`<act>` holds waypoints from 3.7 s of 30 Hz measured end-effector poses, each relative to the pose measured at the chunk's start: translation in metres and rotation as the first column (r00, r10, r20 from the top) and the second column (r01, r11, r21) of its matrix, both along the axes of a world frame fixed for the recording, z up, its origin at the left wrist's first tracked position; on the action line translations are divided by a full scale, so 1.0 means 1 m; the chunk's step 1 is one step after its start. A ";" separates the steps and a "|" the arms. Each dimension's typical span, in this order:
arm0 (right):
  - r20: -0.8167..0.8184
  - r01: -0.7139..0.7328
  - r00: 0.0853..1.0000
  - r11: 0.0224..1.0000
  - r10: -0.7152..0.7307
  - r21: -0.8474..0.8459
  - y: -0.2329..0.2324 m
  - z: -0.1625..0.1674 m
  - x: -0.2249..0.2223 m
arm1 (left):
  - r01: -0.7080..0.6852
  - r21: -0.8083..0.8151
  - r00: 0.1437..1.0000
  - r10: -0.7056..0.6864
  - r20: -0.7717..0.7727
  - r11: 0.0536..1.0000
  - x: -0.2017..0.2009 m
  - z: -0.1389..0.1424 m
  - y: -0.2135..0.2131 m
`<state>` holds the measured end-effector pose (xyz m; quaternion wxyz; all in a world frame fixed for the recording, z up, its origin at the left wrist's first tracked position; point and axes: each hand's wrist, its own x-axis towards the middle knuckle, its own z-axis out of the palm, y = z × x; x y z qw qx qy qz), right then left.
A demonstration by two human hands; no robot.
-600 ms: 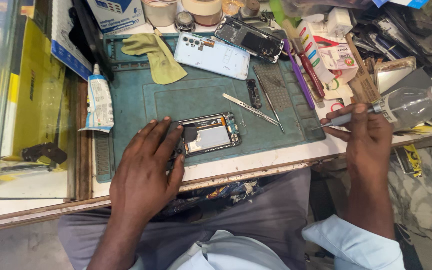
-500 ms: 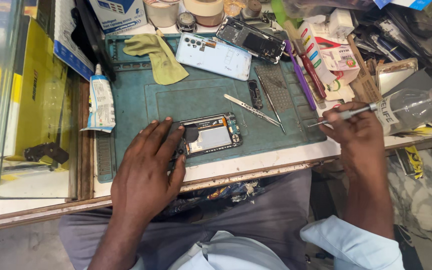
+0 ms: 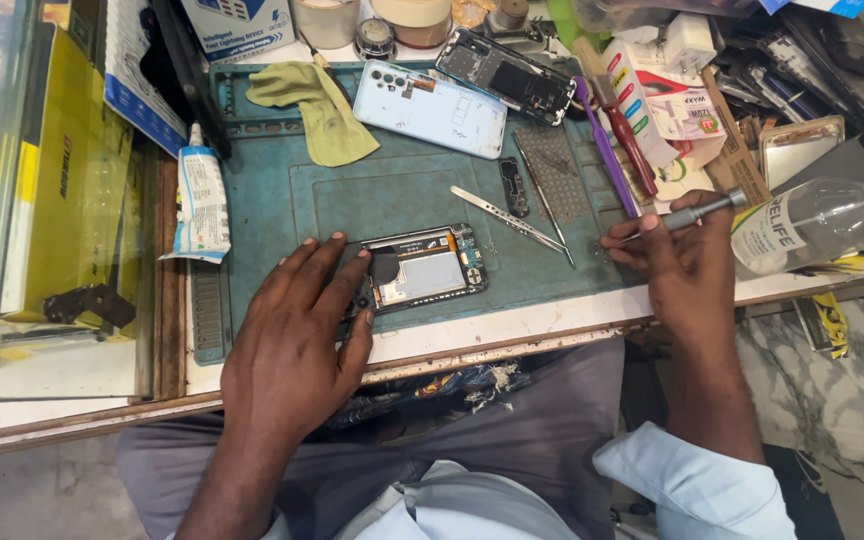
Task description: The person uses a screwdriver to remove and install several small screws on the internal chassis of a disassembled mobile phone on a repair bench.
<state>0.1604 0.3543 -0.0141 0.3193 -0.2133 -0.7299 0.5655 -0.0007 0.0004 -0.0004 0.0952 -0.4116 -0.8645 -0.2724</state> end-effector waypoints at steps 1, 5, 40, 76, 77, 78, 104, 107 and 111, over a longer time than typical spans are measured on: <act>-0.003 0.002 1.000 1.000 -0.002 -0.003 -0.001 0.002 0.000 | 0.001 0.003 1.000 -0.001 0.001 1.000 0.000 0.000 0.000; -0.010 0.007 1.000 0.999 -0.007 -0.035 -0.003 0.009 0.000 | 0.002 0.007 1.000 -0.002 0.005 1.000 0.001 0.000 0.000; -0.064 -0.241 0.961 0.926 0.270 0.290 -0.078 0.002 -0.074 | 0.004 0.007 1.000 -0.005 0.026 1.000 0.000 0.002 0.001; -0.213 -0.235 0.933 0.940 0.289 0.249 -0.081 -0.009 -0.061 | -0.007 0.003 1.000 0.007 0.014 1.000 0.002 0.000 0.000; -0.236 -0.255 0.924 0.944 0.301 0.208 -0.081 -0.009 -0.059 | -0.004 0.004 1.000 0.004 0.013 1.000 0.002 0.000 0.000; -0.258 -0.275 0.915 0.947 0.311 0.166 -0.081 -0.010 -0.058 | -0.001 0.006 1.000 0.000 0.013 1.000 0.002 0.001 -0.001; -0.313 -0.349 0.875 0.929 0.370 0.125 -0.092 -0.010 -0.056 | 0.003 0.087 0.998 -0.009 0.069 0.996 0.002 0.004 -0.001; -0.368 -0.380 0.844 0.919 0.391 0.106 -0.116 -0.014 -0.064 | 0.015 0.134 0.995 -0.027 0.091 0.991 0.002 0.006 -0.003; -0.404 -0.421 0.820 0.906 0.405 0.054 -0.148 -0.019 -0.073 | 0.029 0.187 0.993 -0.050 0.108 0.982 0.002 0.009 -0.008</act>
